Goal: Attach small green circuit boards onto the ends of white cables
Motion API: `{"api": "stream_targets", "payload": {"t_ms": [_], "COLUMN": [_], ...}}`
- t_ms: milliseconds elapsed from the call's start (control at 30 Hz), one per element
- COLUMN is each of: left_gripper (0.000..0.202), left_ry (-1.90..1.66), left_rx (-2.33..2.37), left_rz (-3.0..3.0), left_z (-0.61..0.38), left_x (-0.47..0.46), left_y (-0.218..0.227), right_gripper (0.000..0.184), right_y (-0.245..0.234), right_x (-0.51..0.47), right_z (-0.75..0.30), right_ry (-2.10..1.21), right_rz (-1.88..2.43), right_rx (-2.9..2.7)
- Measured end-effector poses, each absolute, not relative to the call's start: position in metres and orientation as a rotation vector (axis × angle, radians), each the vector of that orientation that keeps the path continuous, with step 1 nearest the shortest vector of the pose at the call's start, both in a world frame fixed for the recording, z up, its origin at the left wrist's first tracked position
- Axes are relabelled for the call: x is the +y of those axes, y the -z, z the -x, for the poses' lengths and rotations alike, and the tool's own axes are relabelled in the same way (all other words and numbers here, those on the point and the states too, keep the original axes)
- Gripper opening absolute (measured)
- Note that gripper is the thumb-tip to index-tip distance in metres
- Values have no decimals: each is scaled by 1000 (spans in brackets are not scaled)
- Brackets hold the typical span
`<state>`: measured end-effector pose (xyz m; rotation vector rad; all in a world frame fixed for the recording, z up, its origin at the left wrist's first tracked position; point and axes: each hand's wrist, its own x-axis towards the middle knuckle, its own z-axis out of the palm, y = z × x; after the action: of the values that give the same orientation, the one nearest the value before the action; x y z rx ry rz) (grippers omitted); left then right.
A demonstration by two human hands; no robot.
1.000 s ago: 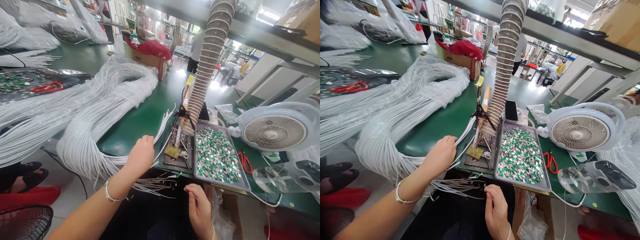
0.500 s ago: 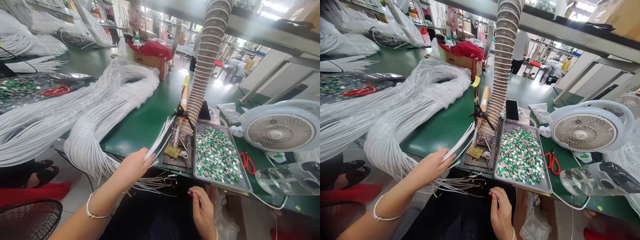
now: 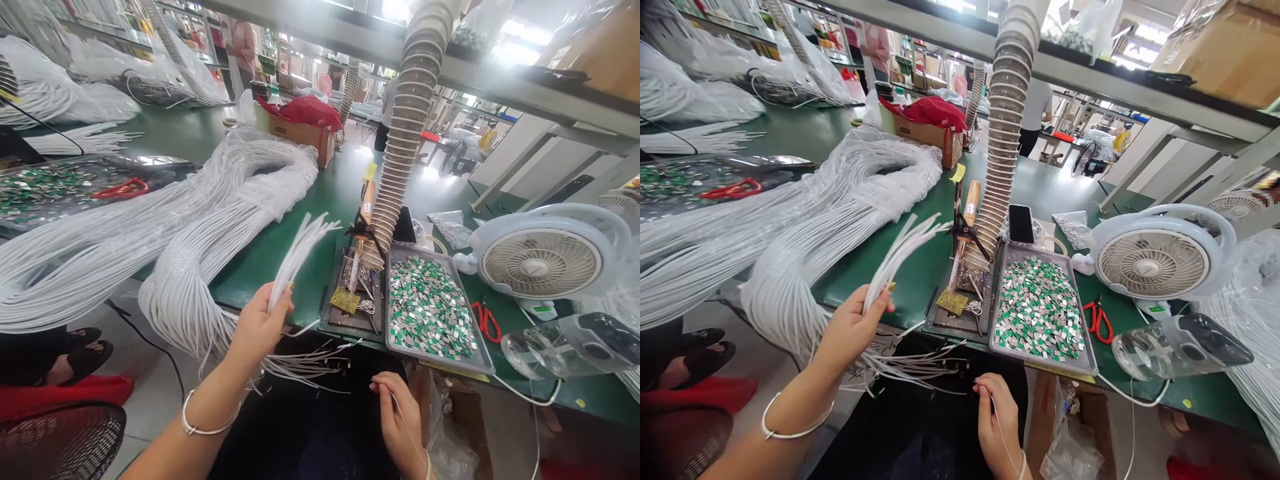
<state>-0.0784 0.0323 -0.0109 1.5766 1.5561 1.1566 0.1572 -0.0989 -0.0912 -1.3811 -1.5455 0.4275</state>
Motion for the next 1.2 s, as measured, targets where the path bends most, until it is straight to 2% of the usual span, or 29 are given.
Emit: {"api": "stream_targets", "payload": {"t_ms": [167,333,533,700,967,1200], "left_gripper": [16,17,23,19,15,17], "left_ry": [-1434,-1424,-1113,-761,-299,-351], "left_rx": [1172,928,958,838,682,673], "left_rz": [-1262,-1168,-1555,-2003,-2324,-2089], "left_z": [81,76,59,36,17,15], "left_x": [18,7,-1,-8,-39,-38], "left_y": [7,-21,-58,-67,-54,-24], "right_gripper": [17,16,17,17,17,20], "right_y": [90,85,84,88,86,56], "right_x": [-103,-105,-112,-120,-125,-115], "right_z": [-154,-150,-149,-152,-158,-154], "right_ry": [-413,-413,-399,-394,-225,-390], "right_rz": [1394,1362,1330,1334,1401,1403], "right_rx": [-1554,-1563,-1562,-1538,-1500,-1297]}}
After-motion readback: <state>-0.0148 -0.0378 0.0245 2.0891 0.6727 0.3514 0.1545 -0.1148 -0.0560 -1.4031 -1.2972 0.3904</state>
